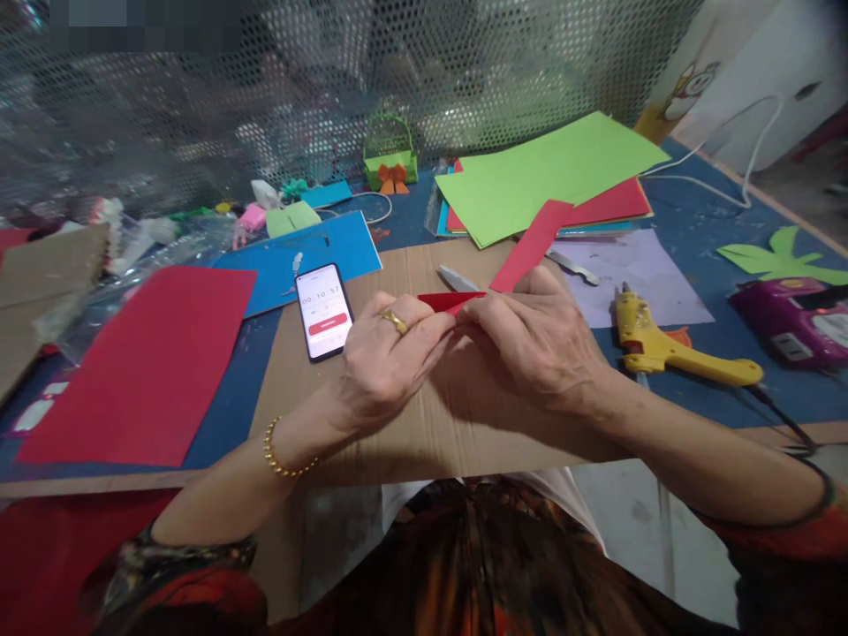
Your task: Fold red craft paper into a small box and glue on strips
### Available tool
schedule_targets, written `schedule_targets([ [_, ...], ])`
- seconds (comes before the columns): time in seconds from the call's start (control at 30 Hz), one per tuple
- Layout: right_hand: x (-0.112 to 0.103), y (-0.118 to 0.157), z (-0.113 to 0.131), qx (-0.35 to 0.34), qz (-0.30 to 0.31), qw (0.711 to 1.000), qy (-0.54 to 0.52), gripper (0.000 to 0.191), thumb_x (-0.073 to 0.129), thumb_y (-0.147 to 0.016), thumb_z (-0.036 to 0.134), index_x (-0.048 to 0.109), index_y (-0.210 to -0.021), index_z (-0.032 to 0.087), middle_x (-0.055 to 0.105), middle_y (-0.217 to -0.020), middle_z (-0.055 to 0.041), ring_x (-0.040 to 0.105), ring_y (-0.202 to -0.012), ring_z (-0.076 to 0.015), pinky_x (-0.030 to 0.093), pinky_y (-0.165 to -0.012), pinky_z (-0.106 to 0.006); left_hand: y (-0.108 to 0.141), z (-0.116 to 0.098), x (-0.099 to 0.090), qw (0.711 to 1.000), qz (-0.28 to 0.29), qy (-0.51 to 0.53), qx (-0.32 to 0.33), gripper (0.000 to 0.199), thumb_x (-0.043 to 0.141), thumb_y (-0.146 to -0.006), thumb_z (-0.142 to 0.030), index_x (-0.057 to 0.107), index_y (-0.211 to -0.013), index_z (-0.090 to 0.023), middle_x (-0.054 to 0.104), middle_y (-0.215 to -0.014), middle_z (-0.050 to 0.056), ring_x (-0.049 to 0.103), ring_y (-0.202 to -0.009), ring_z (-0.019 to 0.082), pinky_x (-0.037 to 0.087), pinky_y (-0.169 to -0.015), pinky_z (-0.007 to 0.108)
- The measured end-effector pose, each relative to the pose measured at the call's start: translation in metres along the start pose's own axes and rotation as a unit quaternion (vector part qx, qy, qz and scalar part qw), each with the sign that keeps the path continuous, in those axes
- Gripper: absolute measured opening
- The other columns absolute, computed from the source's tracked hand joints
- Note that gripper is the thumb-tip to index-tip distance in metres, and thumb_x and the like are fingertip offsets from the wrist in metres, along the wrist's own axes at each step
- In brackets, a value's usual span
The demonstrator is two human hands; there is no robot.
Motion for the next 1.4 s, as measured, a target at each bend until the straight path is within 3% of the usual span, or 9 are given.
schedule_targets([
  [0.13,0.0023,0.0001,0.003,0.012,-0.008,1.0,0.025,0.022,0.049,-0.097,0.005,0.061,-0.086,0.019,0.062,-0.068,-0.0007,0.041,-0.061,-0.0158,0.03,-0.073,-0.037,-0.0004,-0.0005,0.0013,1.0,-0.001,-0.013,-0.001,0.005,0.066,-0.103,-0.014,0.067,-0.107,-0.017,0.069,-0.083,0.002,0.061,-0.073,0.014,0.047,-0.065,0.03],
  [0.33,0.0025,0.0013,0.0021,0.045,0.036,0.998,0.008,0.022,0.046,-0.1,0.011,0.061,-0.086,0.02,0.063,-0.069,-0.0013,0.04,-0.06,-0.0156,0.03,-0.073,-0.036,-0.0005,0.0027,0.0001,1.0,0.019,-0.024,-0.004,0.005,0.062,-0.106,-0.019,0.064,-0.103,-0.016,0.07,-0.087,0.005,0.061,-0.076,0.017,0.05,-0.067,0.033],
  [0.53,0.0014,0.0021,0.0009,0.034,0.026,0.999,0.012,0.02,0.047,-0.1,0.012,0.061,-0.088,0.019,0.064,-0.069,-0.0016,0.042,-0.06,-0.016,0.03,-0.071,-0.036,0.0011,0.0054,-0.0041,0.999,0.044,-0.014,-0.007,0.006,0.064,-0.103,-0.014,0.068,-0.106,-0.018,0.068,-0.089,0.004,0.057,-0.074,0.017,0.049,-0.065,0.032],
  [0.83,-0.0035,-0.0011,0.0016,-0.001,0.079,0.997,0.021,0.029,0.04,-0.105,0.008,0.064,-0.093,0.02,0.07,-0.079,-0.0019,0.051,-0.066,-0.0166,0.027,-0.072,-0.037,0.0051,0.0089,-0.0004,0.997,0.064,0.025,-0.027,0.01,0.06,-0.102,-0.008,0.066,-0.101,-0.016,0.067,-0.093,0.007,0.058,-0.08,0.017,0.051,-0.067,0.03],
  [1.0,-0.0066,-0.0036,0.0004,-0.02,0.063,0.998,0.004,0.027,0.042,-0.106,0.01,0.066,-0.096,0.019,0.07,-0.08,-0.0021,0.051,-0.067,-0.0157,0.026,-0.073,-0.038,0.0056,0.0094,-0.0006,0.996,0.078,0.021,-0.033,0.013,0.056,-0.104,-0.009,0.065,-0.101,-0.017,0.066,-0.092,0.007,0.057,-0.08,0.018,0.05,-0.066,0.031],
  [1.23,-0.0018,-0.0024,0.0012,-0.018,0.049,0.999,0.009,0.033,0.04,-0.107,0.009,0.057,-0.081,0.021,0.06,-0.07,0.0004,0.039,-0.061,-0.0146,0.025,-0.071,-0.039,0.0062,0.0094,0.0011,0.995,0.085,0.025,-0.04,0.02,0.053,-0.105,-0.011,0.067,-0.093,-0.018,0.063,-0.089,0.005,0.056,-0.078,0.018,0.047,-0.064,0.031],
  [1.4,-0.0056,-0.0051,0.0029,-0.026,0.053,0.998,-0.01,0.035,0.037,-0.109,0.009,0.054,-0.081,0.021,0.056,-0.069,0.0014,0.038,-0.061,-0.0143,0.025,-0.07,-0.038,0.0045,0.0084,0.0018,0.997,0.073,0.027,-0.026,0.022,0.051,-0.105,-0.009,0.066,-0.092,-0.018,0.063,-0.087,0.005,0.055,-0.076,0.017,0.046,-0.064,0.032],
])
Point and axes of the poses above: each hand's wrist, its own y-axis away from the middle knuckle, its own x-axis out of the palm, z = x × y, the point moved 1 cm from there along -y, towards the middle knuckle
